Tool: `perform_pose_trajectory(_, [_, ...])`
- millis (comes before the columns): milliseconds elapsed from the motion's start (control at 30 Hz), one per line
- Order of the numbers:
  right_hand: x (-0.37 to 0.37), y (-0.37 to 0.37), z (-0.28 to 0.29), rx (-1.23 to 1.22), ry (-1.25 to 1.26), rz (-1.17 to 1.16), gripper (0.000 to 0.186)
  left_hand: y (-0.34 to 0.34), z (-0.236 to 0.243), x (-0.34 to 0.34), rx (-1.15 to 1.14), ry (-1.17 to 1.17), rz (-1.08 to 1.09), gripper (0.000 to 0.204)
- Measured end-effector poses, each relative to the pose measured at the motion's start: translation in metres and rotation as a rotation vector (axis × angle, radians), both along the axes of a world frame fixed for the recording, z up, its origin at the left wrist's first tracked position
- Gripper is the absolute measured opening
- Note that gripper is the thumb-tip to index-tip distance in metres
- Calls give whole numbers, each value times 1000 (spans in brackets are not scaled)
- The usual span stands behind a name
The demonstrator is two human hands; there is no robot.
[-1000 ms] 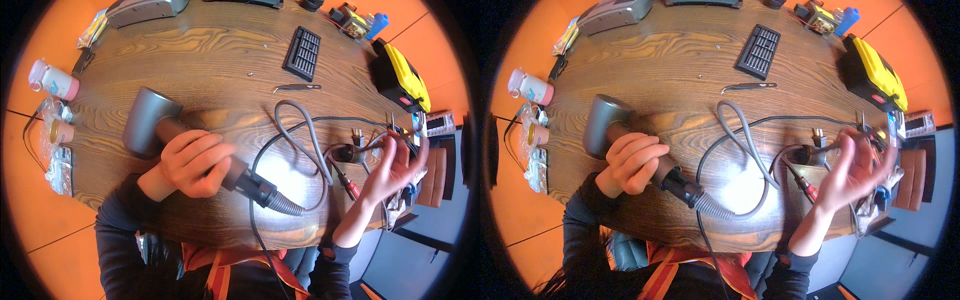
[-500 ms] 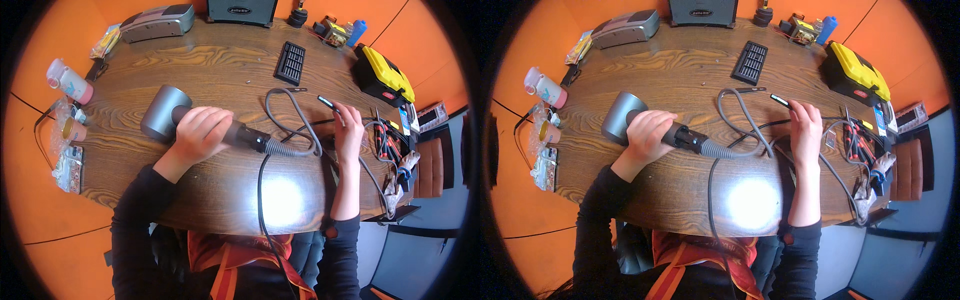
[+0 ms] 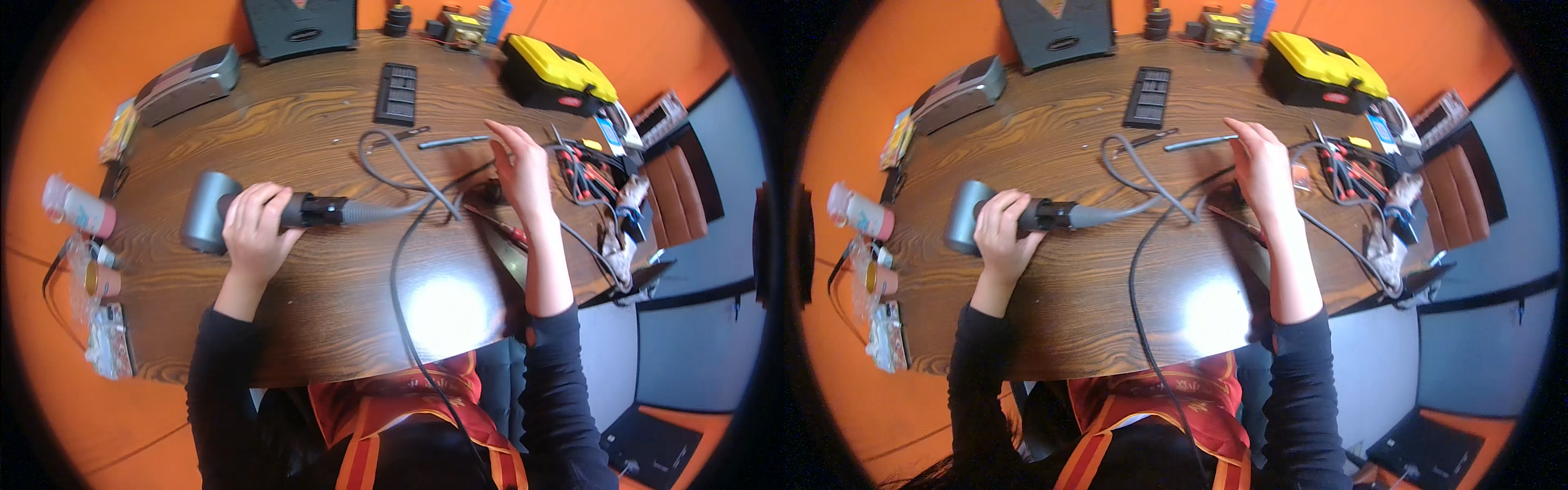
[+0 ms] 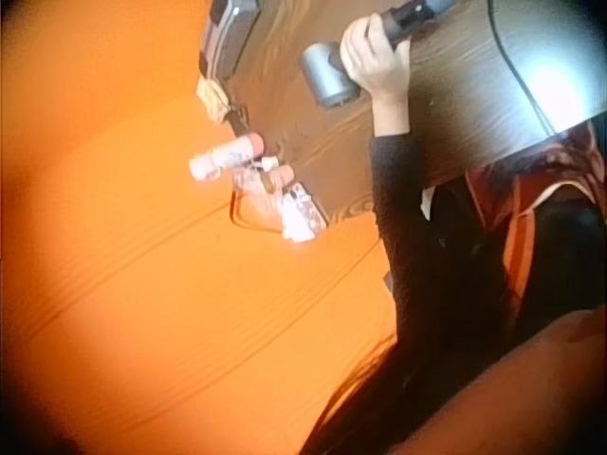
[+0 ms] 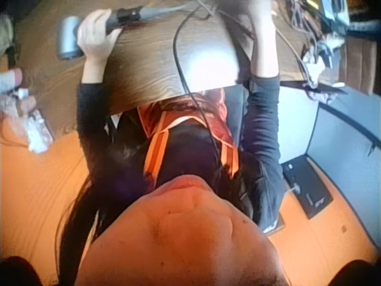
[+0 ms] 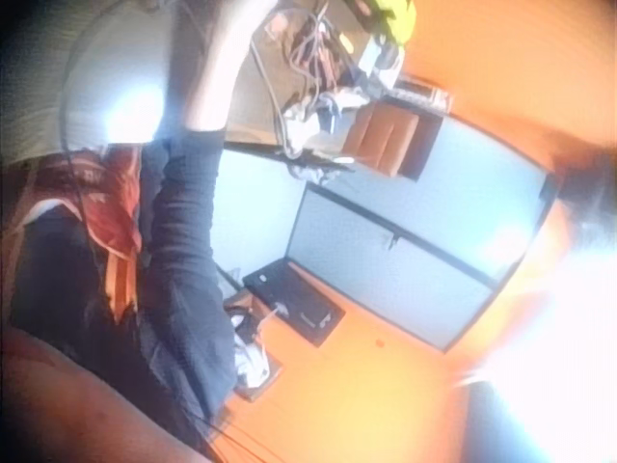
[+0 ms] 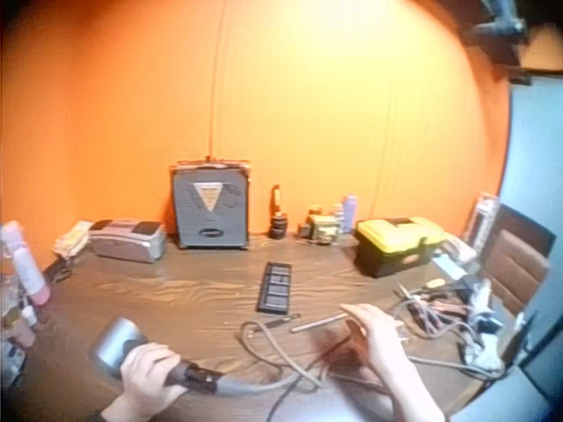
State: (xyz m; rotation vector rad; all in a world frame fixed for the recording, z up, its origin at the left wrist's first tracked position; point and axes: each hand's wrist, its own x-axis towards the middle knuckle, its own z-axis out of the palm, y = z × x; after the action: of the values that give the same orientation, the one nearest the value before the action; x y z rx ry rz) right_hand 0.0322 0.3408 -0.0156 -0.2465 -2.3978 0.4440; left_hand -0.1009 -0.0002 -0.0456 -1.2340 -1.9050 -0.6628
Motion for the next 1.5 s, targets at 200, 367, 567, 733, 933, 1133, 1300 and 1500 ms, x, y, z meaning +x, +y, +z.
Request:
perform_pose_trajectory(200, [93,-8,-15,-347,-18,-171,36,4,-1,1,9,-36,-64,47])
perform_pose_trajectory(367, [115,-44,-34,-354,5,-194,39,-12,2,16,-86,-26,19,42])
perform_pose_trajectory(567, [88,18,-25,64,-43,-108,34,-59,3,41,-124,-140,109,42])
perform_pose_trajectory(733, [64,54,-34,77,-309,-63,29,-72,-4,49,-215,-216,136,43])
perform_pose_trajectory(933, [64,54,-27,2,-106,-73,17,-66,13,63,-470,-467,163,49])
perform_pose_trajectory(1133, [63,55,-1,56,149,-90,16,-31,70,77,-236,-735,-136,38])
perform_pose_trajectory(1300, [55,43,29,134,235,-114,16,80,93,68,-89,-500,-506,34])
perform_pose_trajectory(1500, [63,18,46,180,188,-140,15,225,91,94,-166,-420,-237,58])
